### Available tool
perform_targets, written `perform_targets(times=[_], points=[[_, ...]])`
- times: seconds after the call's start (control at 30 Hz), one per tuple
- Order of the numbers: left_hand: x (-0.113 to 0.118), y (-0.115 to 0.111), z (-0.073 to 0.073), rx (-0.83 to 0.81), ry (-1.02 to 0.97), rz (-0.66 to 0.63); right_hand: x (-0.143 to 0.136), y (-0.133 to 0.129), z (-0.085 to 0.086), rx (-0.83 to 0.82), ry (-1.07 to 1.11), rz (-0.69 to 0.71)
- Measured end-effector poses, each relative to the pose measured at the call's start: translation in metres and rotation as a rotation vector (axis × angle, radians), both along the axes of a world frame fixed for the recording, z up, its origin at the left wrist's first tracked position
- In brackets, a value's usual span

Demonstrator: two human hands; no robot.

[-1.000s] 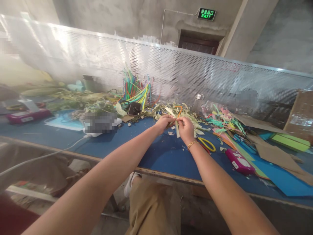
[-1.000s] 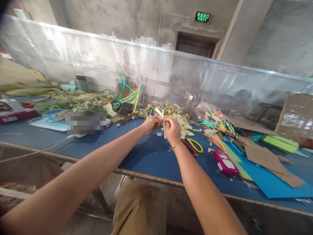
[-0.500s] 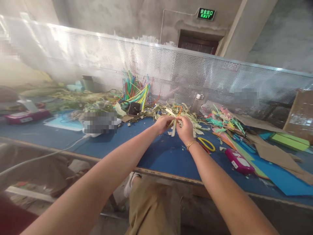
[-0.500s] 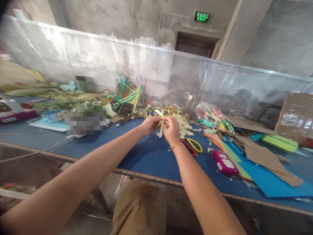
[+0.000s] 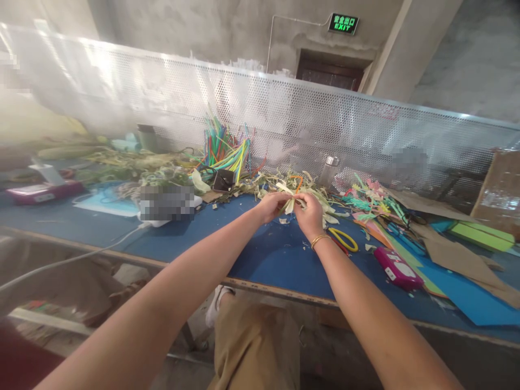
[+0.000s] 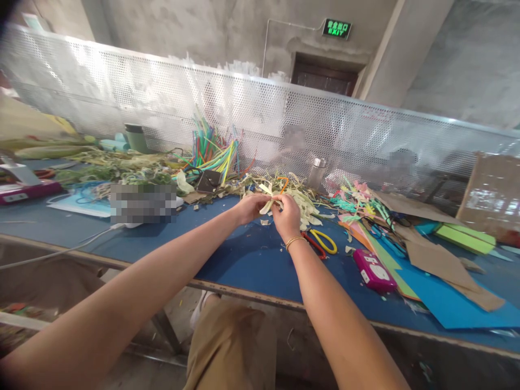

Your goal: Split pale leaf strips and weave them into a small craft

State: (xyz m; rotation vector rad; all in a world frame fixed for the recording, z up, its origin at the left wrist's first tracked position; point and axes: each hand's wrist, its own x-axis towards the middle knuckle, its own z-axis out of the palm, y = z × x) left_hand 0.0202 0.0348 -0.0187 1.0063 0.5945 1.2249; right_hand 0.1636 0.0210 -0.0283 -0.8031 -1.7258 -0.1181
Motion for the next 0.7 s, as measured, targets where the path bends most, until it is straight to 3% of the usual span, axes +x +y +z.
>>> perform_targets(times=[0.2,0.37,0.57,0.7], points=[[0.0009,0.0009,-0.0019,0.047,0.022,0.006,-0.0001,0.0025,-0.002,-0.101,0.093,-0.025],[0.0008,-0.0023,0.0003,0.122,0.083,0.047,-0.001,0.0034,-0.0039,-0.232,0.216,0.068],[0.0022,-0.002,-0.0003,0.298,0.209,0.112,-0.0026,0.0046,-0.0032,-0.307,0.302,0.093],[0.0001,0.0034,-0.0031,0.45,0.225,0.122,-0.0066,0.0062,-0.0064,-0.482,0.508,0.221]])
